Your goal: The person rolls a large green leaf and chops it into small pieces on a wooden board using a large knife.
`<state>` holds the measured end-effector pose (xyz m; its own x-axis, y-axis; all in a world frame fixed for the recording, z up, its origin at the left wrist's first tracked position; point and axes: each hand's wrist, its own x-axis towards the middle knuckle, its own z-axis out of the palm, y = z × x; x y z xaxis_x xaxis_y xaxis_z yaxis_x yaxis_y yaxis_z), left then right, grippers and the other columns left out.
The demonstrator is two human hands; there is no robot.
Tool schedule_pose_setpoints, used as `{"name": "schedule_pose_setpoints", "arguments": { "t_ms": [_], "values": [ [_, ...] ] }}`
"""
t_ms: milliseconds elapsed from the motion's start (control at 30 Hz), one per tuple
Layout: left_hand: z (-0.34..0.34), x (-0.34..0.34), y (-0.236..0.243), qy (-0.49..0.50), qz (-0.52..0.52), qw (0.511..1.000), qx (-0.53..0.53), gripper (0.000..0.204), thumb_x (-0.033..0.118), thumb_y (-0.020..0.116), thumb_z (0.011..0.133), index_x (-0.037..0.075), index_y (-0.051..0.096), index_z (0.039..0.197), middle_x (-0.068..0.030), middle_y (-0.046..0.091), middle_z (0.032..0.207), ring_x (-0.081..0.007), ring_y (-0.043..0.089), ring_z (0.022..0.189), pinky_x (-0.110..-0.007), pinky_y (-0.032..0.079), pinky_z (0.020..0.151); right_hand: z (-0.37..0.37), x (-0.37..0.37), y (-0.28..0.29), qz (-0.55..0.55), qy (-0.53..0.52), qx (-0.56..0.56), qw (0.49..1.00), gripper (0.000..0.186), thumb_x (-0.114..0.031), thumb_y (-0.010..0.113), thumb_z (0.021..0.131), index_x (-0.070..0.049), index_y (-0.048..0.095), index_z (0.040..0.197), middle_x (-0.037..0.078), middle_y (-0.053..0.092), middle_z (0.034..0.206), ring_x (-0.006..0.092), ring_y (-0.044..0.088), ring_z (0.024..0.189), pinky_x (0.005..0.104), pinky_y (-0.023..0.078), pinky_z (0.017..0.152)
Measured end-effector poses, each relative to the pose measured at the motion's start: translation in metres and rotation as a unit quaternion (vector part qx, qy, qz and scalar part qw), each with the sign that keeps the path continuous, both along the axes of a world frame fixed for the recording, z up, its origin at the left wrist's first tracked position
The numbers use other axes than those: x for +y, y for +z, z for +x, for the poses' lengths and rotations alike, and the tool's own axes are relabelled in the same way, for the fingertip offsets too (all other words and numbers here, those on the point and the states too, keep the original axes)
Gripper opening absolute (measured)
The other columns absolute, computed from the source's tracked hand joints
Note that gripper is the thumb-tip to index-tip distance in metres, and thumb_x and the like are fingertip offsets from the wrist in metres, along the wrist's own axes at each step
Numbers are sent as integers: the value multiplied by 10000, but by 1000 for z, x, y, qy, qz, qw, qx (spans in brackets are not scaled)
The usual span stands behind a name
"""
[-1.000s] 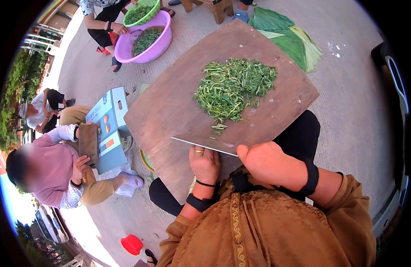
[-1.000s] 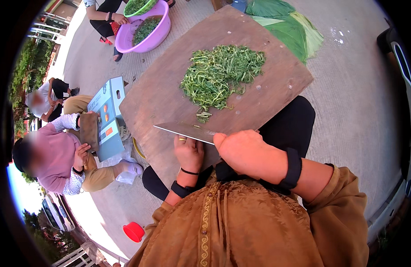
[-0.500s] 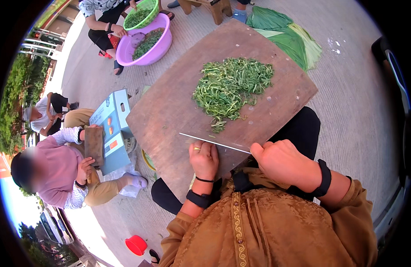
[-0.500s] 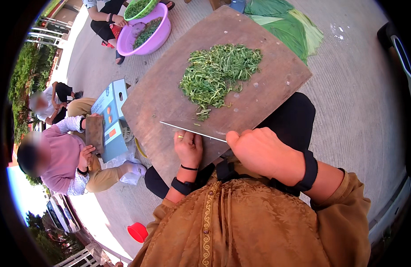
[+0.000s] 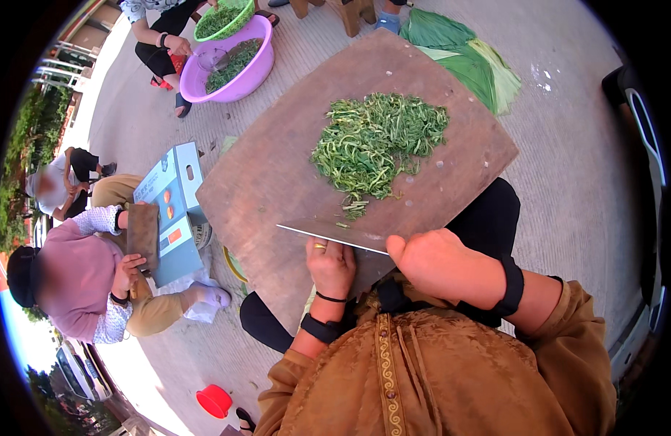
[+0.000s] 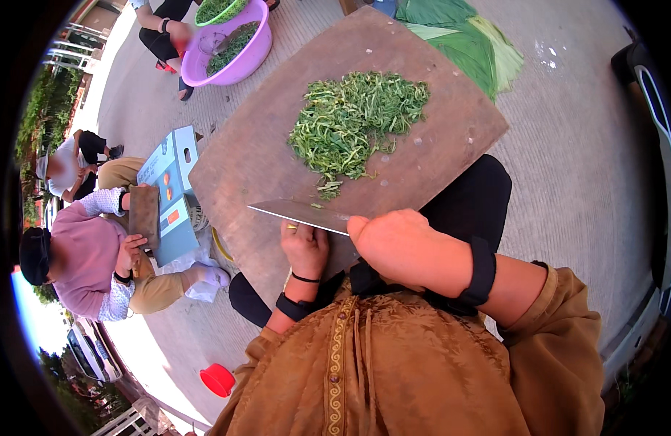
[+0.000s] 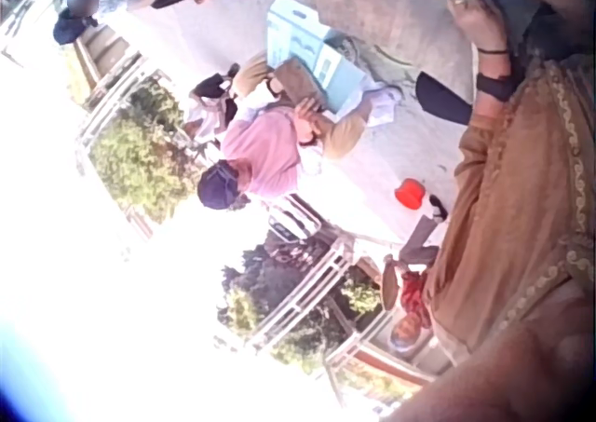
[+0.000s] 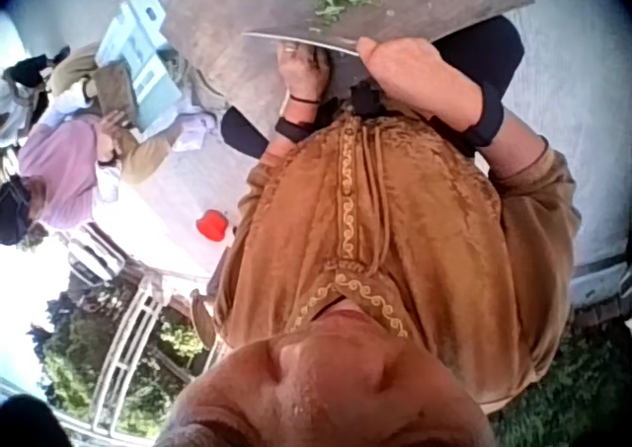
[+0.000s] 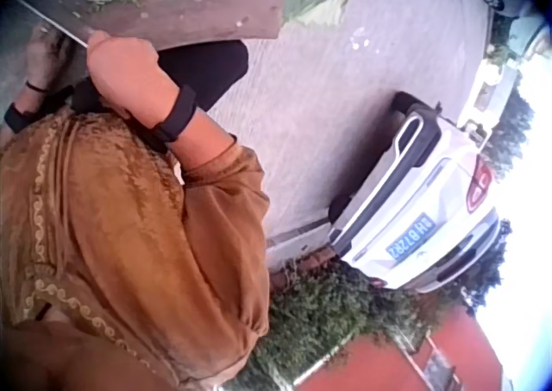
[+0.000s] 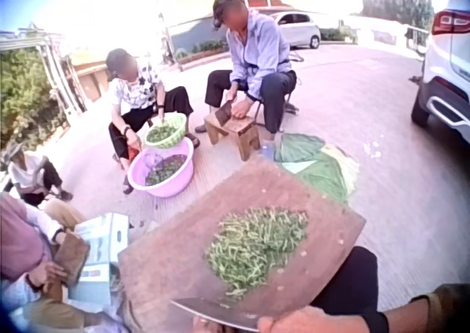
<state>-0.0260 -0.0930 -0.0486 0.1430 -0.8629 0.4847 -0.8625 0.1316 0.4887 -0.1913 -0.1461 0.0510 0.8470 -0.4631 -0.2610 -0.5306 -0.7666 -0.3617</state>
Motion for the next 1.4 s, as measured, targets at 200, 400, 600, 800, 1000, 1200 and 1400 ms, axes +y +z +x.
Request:
{"name": "schedule_pose_setpoints", "arguments": {
  "t_ms": [200,400,600,800,1000,1200,1400],
  "values": [
    [-4,12,2,12,11,1000,5,130,-5,561,609,11,559,738,-105,529,755,-278,484,702,-342,413,614,9,2,-8,-20,-29,-38,999,146,-57,500,637,9,399,718,138,501,517,294,528,465,367,408,399],
    [0,3,4,10,21,999,21,88,5,576,617,22,550,700,-102,528,742,-268,483,682,-340,407,602,-7,1,-6,-40,-64,-113,991,104,-57,477,649,-2,400,692,153,485,538,311,504,468,373,392,395],
    [2,4,-1,31,27,999,35,84,-7,583,599,22,533,660,-106,523,697,-277,479,644,-342,406,590,-20,6,4,-19,-54,-82,995,98,-59,474,643,-1,400,672,148,472,525,297,496,456,367,387,388],
    [0,5,-1,34,23,999,15,84,-14,569,593,17,532,661,-98,516,678,-273,476,650,-343,408,593,-29,10,14,-12,-49,-34,998,111,-63,482,630,-1,397,668,122,451,500,264,474,420,350,376,367],
    [0,6,-4,20,27,999,33,140,-25,553,580,10,547,715,-109,517,725,-297,486,701,-356,413,626,-15,7,13,3,-27,-10,1000,136,-61,491,623,2,393,694,124,466,511,256,494,437,348,390,380],
    [1,5,-5,5,9,1000,21,146,-11,563,576,23,541,716,-114,519,721,-302,471,667,-366,399,595,8,4,3,33,-40,-21,998,142,-62,495,628,5,394,701,143,504,533,285,535,496,365,403,399],
    [-2,13,5,43,28,999,-17,129,15,570,607,38,565,733,-92,522,744,-268,477,688,-341,403,615,4,0,-5,4,-73,-39,997,132,-59,487,641,9,394,706,152,503,537,314,523,492,376,406,417]
  ]
}}
